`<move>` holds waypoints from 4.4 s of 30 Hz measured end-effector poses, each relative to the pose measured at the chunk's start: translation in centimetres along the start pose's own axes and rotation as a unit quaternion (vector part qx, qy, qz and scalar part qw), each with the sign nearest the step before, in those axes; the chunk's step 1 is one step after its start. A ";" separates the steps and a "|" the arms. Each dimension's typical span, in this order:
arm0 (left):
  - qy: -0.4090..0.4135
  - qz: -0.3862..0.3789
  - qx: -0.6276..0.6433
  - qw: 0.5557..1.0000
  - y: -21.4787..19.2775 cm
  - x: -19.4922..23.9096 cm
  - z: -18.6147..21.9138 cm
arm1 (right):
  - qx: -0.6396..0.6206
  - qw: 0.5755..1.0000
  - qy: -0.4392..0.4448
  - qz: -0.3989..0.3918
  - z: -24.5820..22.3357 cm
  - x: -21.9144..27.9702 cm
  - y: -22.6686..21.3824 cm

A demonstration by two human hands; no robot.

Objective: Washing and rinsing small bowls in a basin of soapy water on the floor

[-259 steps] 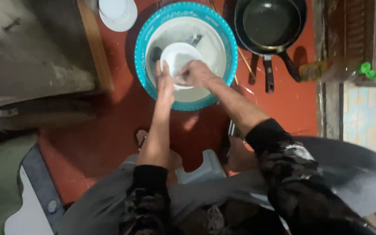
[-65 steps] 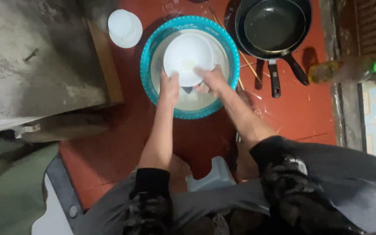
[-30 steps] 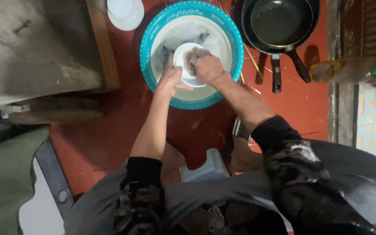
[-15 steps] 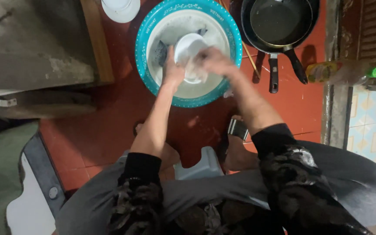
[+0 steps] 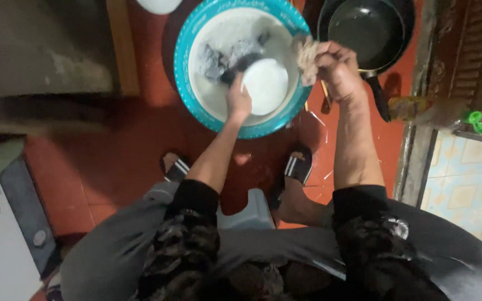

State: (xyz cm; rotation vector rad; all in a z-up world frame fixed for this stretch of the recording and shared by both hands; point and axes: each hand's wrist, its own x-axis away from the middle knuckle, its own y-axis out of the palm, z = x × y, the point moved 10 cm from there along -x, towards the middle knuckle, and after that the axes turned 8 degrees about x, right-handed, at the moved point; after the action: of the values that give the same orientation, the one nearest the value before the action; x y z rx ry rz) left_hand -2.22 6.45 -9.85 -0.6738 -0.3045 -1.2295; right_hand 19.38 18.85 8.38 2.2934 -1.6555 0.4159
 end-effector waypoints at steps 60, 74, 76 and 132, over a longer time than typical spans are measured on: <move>-0.257 0.011 0.572 0.779 7.7 -5.1 -9.3 | -0.093 0.988 -0.028 0.120 -4.9 3.5 -2.9; 0.121 0.070 0.257 0.956 3.5 0.0 2.2 | -0.114 0.988 -0.012 0.103 -3.2 2.4 -2.5; 0.204 0.148 0.039 0.967 4.6 -1.1 1.6 | -0.131 0.986 -0.009 0.104 -3.0 2.9 -2.7; -0.113 0.268 0.694 0.659 -18.5 -5.4 -12.5 | -0.092 0.991 0.012 0.101 -1.0 0.8 3.5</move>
State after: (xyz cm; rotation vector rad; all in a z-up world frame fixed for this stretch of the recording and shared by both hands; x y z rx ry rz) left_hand -23.01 -0.47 -16.78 0.4611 -1.0236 -0.0795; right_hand 16.26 17.45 9.78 1.9904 -1.8399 0.3189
